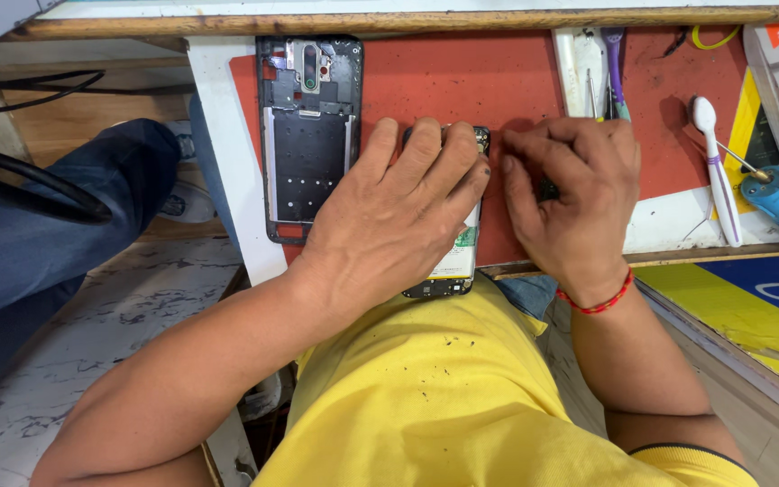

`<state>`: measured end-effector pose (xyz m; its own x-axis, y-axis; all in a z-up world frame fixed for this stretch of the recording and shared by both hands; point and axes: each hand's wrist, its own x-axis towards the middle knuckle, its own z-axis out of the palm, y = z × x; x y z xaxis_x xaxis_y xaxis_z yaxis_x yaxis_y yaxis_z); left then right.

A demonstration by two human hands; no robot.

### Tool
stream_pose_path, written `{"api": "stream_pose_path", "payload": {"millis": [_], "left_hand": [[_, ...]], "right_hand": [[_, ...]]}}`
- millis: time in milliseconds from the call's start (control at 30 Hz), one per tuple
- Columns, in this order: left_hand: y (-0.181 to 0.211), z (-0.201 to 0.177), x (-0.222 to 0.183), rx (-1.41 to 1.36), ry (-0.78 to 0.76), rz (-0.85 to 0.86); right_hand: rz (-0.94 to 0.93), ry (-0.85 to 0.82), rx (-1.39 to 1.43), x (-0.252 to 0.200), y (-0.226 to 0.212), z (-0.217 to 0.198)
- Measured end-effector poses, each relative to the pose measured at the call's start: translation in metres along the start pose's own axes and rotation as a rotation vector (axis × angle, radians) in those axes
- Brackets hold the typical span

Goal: The person disassembles a smartphone, removes the motherboard, and uses a plastic spudger to pry and separate internal components. They then reposition the motherboard and reconnect internal cables using tweezers.

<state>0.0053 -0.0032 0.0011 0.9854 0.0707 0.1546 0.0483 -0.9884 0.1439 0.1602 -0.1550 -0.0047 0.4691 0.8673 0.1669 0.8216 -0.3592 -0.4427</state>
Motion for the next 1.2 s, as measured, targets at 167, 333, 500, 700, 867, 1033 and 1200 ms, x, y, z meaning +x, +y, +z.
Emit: {"api": "stream_pose_path", "payload": {"millis": [167,333,500,700,867,1033,1200], "left_hand": [[0.002,-0.001,-0.002,-0.051,0.007,-0.013],[0.003,0.000,-0.005,-0.040,-0.003,-0.020],[0.003,0.001,-0.005,-0.074,0.023,-0.032],[0.003,0.002,-0.005,-0.012,0.050,-0.025],[0.003,0.001,-0.005,-0.028,0.070,-0.032],[0.002,0.002,-0.005,-0.007,0.061,-0.031],[0.002,0.003,-0.005,-0.043,0.070,-0.036]], "right_hand": [[0.251,-0.124,0.584,0.013,0.006,-0.010],[0.283,-0.247,0.834,0.020,0.022,-0.001],[0.279,-0.253,0.800,0.020,0.027,0.010],[0.271,-0.243,0.784,0.022,0.025,0.012],[0.250,-0.244,0.663,0.030,0.021,0.010],[0.123,-0.256,0.469,0.036,0.023,0.010],[0.053,-0.225,0.681,0.042,0.027,0.009]]}}
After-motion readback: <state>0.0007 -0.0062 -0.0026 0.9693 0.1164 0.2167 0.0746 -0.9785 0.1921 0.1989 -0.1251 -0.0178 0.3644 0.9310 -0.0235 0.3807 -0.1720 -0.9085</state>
